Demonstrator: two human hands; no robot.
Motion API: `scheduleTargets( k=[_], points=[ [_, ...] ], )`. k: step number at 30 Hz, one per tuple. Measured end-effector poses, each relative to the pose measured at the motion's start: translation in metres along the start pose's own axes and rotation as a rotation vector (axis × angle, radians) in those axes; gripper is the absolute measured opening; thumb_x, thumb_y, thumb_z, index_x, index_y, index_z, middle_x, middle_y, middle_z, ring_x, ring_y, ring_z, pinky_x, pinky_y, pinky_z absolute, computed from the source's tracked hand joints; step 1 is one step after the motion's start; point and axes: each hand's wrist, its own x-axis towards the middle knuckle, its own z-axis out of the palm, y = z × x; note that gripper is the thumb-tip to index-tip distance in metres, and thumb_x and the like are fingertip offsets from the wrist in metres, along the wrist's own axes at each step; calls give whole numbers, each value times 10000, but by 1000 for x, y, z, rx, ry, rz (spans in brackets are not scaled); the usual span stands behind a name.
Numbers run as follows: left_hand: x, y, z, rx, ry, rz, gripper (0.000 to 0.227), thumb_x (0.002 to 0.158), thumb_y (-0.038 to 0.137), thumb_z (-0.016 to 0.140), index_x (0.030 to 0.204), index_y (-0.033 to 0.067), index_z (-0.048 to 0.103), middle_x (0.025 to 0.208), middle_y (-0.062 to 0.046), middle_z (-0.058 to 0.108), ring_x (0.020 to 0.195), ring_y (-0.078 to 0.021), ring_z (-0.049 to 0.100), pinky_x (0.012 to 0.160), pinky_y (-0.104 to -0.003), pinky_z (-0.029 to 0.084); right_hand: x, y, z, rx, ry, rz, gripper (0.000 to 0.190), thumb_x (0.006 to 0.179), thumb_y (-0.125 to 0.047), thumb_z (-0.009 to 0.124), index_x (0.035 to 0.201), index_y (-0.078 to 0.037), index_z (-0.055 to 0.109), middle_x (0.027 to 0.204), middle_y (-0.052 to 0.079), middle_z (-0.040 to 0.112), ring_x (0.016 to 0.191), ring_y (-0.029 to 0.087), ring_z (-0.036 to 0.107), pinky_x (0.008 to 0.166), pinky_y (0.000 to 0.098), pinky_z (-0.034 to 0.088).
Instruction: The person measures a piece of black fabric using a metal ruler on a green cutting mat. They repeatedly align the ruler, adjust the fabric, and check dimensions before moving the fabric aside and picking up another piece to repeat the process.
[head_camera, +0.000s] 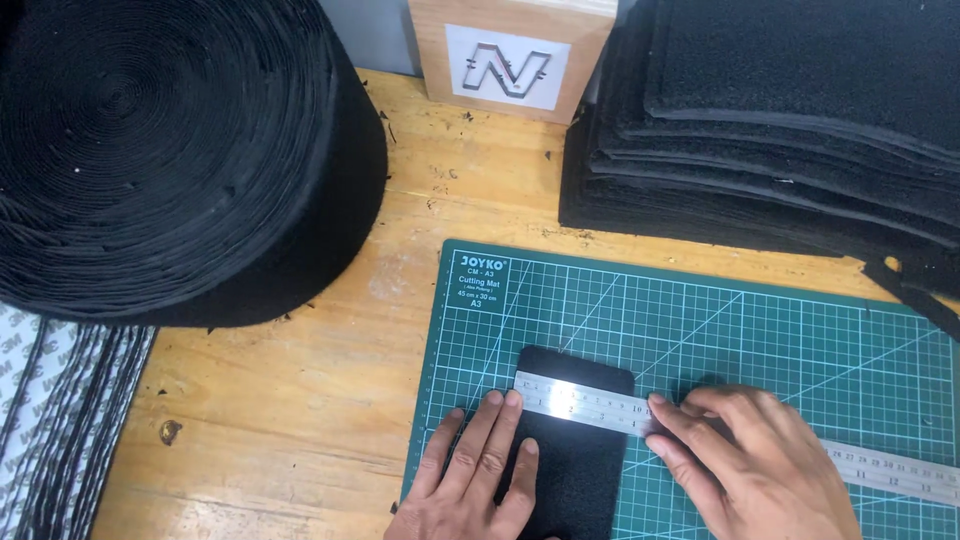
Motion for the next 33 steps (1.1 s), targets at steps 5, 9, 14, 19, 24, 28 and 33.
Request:
scheduleTargets(
  k=[5,9,14,19,24,28,33],
  points=[
    [-6,0,3,-55,-48,4,641,1097,632,317,1305,61,522,1522,-299,472,1442,-413,462,1140,-553,404,5,-4,-6,-5,23,-25,394,877,-469,656,1217,-284,728,1093,-17,653,962,223,635,766,403,546],
    [-3,2,5,11,0,7,716,1081,663,189,1306,70,520,1486,-280,519,1400,-388,515,1106,-528,443,11,-6,-15,42,49,-71,350,902,-427,665,1196,-249,736,1081,9,638,957,247,614,742,403,519],
    [-4,3,8,-29,-10,-1,686,1069,665,256,1260,81,561,1504,-272,504,1404,-382,501,1089,-541,430,10,-5,-18,85,14,-38,371,904,-431,670,1214,-230,707,1110,23,644,972,235,605,755,405,533],
    [-5,5,2,-101,-92,-33,752,1048,676,264,1316,40,561,1580,-288,402,1475,-402,397,1150,-568,355,15,-3,-21,240,-58,-1,388,929,-437,642,1191,-153,671,1136,36,655,1030,244,606,908,429,497],
    [-7,11,-4,-143,-88,-74,749,958,621,456,1392,21,569,1587,-231,418,1475,-378,391,1185,-533,328,19,-3,-27,386,-75,-54,265,957,-338,656,1069,-132,534,1143,60,627,1055,228,623,939,410,515],
    [-5,11,-13,-97,-104,-61,778,980,630,402,1418,4,551,1558,-179,480,1469,-303,408,1208,-540,267,19,-2,-10,334,-3,-92,244,975,-264,638,1144,-105,564,1018,67,675,888,209,668,826,397,567],
    [16,8,-44,79,-114,-27,715,1023,572,372,1402,-1,569,1496,-205,538,1426,-349,446,1215,-564,260,16,1,-14,258,312,-295,339,1018,-30,586,1350,-74,533,995,124,602,721,188,586,540,254,569]
  ],
)
